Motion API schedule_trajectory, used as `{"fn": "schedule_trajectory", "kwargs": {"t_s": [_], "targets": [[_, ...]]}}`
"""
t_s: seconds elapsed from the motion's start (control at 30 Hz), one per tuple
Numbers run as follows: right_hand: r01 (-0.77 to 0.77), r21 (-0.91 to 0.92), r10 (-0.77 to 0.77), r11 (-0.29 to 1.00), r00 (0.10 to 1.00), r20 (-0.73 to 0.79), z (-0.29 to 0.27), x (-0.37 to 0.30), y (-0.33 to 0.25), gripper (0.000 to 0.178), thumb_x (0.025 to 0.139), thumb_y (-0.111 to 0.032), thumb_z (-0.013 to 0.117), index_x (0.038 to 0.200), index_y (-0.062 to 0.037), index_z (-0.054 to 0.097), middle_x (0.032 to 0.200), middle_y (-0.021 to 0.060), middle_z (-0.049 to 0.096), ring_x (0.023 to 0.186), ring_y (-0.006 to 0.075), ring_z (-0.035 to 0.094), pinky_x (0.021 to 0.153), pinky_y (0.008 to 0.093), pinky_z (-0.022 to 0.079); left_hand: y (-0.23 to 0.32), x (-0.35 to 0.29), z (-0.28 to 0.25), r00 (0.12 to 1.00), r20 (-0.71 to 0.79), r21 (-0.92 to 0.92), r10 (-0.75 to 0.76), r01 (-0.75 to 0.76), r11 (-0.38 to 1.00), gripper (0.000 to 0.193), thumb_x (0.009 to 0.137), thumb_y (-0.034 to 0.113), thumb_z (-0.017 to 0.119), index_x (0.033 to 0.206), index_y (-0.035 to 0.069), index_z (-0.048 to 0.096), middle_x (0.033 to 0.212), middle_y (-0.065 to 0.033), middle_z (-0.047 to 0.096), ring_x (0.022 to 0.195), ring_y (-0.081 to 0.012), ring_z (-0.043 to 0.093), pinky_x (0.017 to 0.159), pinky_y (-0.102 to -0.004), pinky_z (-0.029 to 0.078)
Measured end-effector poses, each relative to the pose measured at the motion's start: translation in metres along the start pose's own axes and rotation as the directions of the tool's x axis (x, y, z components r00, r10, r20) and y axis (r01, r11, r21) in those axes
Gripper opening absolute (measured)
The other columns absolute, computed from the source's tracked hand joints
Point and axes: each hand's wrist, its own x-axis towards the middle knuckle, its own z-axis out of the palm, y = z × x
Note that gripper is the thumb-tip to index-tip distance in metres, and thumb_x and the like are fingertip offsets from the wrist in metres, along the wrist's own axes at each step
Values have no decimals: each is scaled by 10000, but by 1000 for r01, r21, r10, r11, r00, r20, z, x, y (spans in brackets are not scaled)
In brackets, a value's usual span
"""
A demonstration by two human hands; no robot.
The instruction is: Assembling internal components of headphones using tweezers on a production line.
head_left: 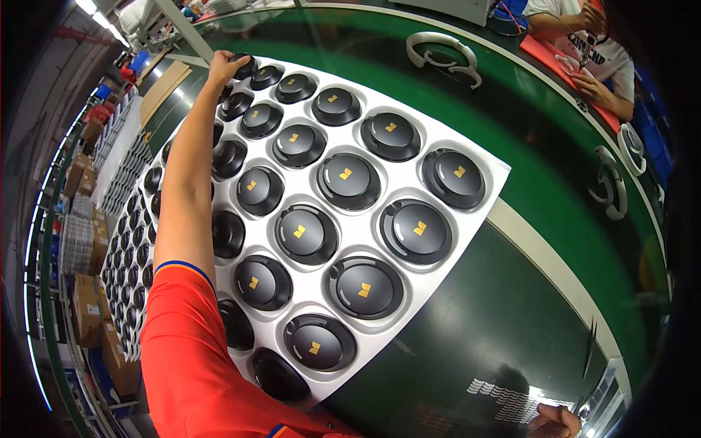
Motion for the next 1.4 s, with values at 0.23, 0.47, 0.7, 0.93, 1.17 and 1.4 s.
{"fn": "schedule_trajectory", "kwargs": {"t_s": [0.23,0.47,0.7,0.93,1.17,1.4], "targets": [[93,-37,-94,995,995,-17,1,4,-13,498,1070,-399,255,1186,35,469,834,316,678,521,217,582,537,252,474,26,-18,-51,977,174,-460,-125,193,867,607,719,198,861,1208,-19,575,1043,-131,685,1042,-213,637,879,-350,491],[162,-16,-163,987,984,-76,-8,-8,-36,463,1066,-399,275,1141,18,463,762,278,683,580,275,641,585,291,515,214,-252,-147,853,380,-879,359,211,428,590,828,82,751,1344,8,475,1189,-91,622,1051,-178,623,869,-268,503],[212,-17,-210,977,975,77,-8,-19,-60,544,1045,-460,318,1298,-15,505,846,201,674,589,178,571,592,270,482,272,-487,-235,535,605,-781,589,544,307,824,743,-124,752,1445,-19,334,1377,-135,440,1274,-225,475,1058,-356,440],[76,122,-95,990,983,156,-9,-15,-34,624,1010,-500,423,1301,39,544,1220,159,464,970,243,552,714,314,497,294,-612,-221,483,721,-651,498,717,247,819,762,-110,743,1457,8,328,1347,-112,463,1230,-181,507,1050,-326,431],[-293,545,229,785,956,184,12,-7,-32,530,1048,-387,396,1321,56,501,1261,181,544,1093,229,561,761,295,518,307,-660,-182,571,743,-657,349,723,216,798,783,-65,749,1452,2,318,1325,-124,430,1210,-218,509,1046,-337,452],[-586,707,404,397,803,438,21,-2,-23,427,1026,-311,492,1251,47,547,1059,166,663,943,197,688,801,240,580,300,-654,-190,617,580,-604,532,-113,789,850,725,140,825,1436,46,368,1479,-188,296,1386,-386,307,1108,-458,331]]}}
